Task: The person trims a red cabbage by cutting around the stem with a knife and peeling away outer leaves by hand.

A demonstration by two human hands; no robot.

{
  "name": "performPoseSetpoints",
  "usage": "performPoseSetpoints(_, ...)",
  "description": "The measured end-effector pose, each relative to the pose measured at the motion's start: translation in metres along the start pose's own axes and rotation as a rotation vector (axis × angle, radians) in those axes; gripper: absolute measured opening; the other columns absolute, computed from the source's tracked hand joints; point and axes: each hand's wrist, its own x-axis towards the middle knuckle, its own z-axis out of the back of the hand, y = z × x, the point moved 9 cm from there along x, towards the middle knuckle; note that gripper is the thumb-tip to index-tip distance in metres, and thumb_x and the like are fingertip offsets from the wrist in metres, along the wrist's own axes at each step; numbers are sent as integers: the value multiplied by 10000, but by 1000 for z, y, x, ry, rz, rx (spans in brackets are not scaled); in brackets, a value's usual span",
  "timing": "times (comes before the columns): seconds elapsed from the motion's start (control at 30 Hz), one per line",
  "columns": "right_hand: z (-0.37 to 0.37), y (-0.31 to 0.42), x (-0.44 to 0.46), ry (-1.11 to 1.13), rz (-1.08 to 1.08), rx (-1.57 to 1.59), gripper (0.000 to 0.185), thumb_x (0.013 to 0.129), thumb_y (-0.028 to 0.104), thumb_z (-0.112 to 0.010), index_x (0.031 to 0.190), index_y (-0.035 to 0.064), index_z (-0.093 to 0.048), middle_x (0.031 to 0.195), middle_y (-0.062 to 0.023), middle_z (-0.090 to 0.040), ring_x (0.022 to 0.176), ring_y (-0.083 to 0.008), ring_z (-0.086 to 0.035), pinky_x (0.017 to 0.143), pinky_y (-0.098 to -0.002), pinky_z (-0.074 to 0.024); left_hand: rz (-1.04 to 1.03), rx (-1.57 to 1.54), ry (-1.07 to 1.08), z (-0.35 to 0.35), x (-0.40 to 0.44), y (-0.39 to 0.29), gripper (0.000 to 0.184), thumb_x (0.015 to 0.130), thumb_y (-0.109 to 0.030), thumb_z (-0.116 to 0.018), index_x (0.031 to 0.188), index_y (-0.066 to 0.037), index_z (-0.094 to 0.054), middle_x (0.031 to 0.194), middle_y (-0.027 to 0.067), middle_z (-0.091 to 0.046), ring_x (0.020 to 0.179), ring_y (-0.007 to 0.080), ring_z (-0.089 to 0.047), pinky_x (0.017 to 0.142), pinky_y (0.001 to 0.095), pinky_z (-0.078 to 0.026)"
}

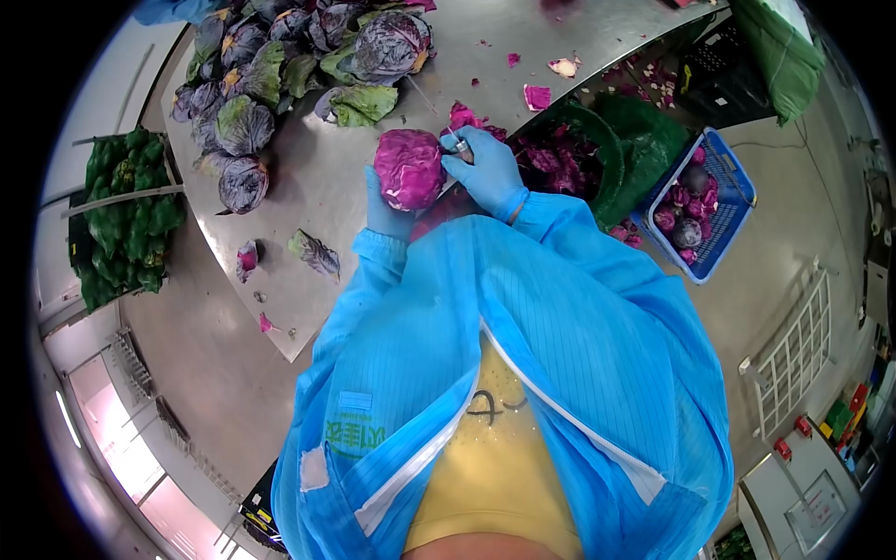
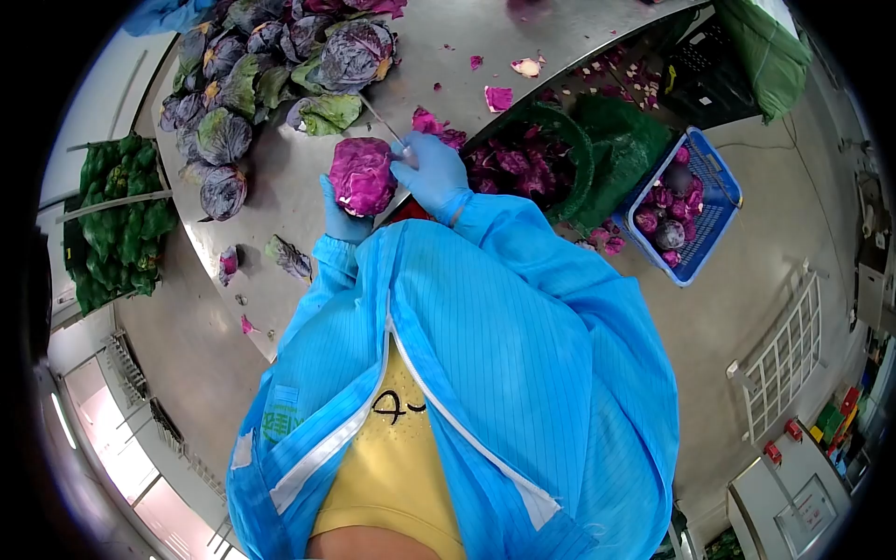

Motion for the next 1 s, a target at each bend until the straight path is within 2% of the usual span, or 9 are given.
performPoseSetpoints(0.07,2,-1,3,-13,8,45,245,729,195,-680,889,36,-585,822,-122,-632,712,-255,-630,644,-345,-506,-4,2,-17,2,1,1,794,851,-698,-272,1403,-128,-289,1402,125,-372,1267,315,-387,1051,490,-319)
performPoseSetpoints(0.13,-21,-26,1,217,-311,484,175,723,122,-671,836,39,-567,743,-87,-606,587,-176,-591,529,-301,-479,1,-33,17,0,1,0,785,847,-704,-278,1402,-148,-299,1399,113,-379,1263,311,-395,1045,482,-326)
performPoseSetpoints(0.4,6,-16,-12,129,-336,472,100,707,71,-634,748,30,-553,675,-49,-581,540,-127,-544,496,-280,-451,-3,-209,-110,37,13,1,710,824,-687,-386,1349,-210,-385,1370,74,-411,1246,325,-401,1005,532,-369)
performPoseSetpoints(0.47,30,-26,-10,-92,-139,315,127,693,72,-643,769,22,-554,686,-50,-588,591,-130,-557,569,-287,-478,-26,-266,-126,44,14,-5,712,819,-681,-405,1348,-204,-386,1368,75,-413,1246,327,-400,1007,533,-368)
performPoseSetpoints(0.6,38,-21,-7,-189,106,-216,266,705,187,-694,918,45,-622,855,-90,-601,720,-181,-607,667,-301,-493,57,-376,-96,31,6,-1,711,816,-673,-425,1350,-206,-381,1368,85,-413,1245,330,-400,1007,532,-371)
performPoseSetpoints(0.67,16,-16,-7,-33,39,35,416,722,253,-704,1088,75,-619,995,-117,-598,891,-228,-596,793,-324,-482,77,-365,-89,25,5,2,713,817,-677,-422,1352,-208,-378,1367,89,-412,1246,330,-400,1007,527,-374)
performPoseSetpoints(0.77,-8,19,-2,70,261,-87,515,692,325,-720,1157,142,-595,977,-114,-547,879,-243,-581,787,-349,-472,0,-147,-73,7,1,1,715,860,-667,-322,1371,-168,-339,1380,117,-389,1247,333,-399,1003,529,-369)
performPoseSetpoints(0.87,-25,26,0,214,248,-76,593,660,372,-742,1193,175,-572,1004,-101,-525,911,-266,-566,789,-364,-464,95,-134,2,12,6,14,744,860,-668,-322,1372,-128,-331,1372,138,-396,1237,336,-411,1009,525,-364)
performPoseSetpoints(1.0,-32,20,1,225,335,-104,541,672,344,-755,1140,122,-597,968,-91,-490,832,-243,-539,789,-335,-447,82,-98,-80,28,10,18,703,878,-586,-430,1349,-70,-354,1296,156,-472,1149,321,-502,970,501,-418)
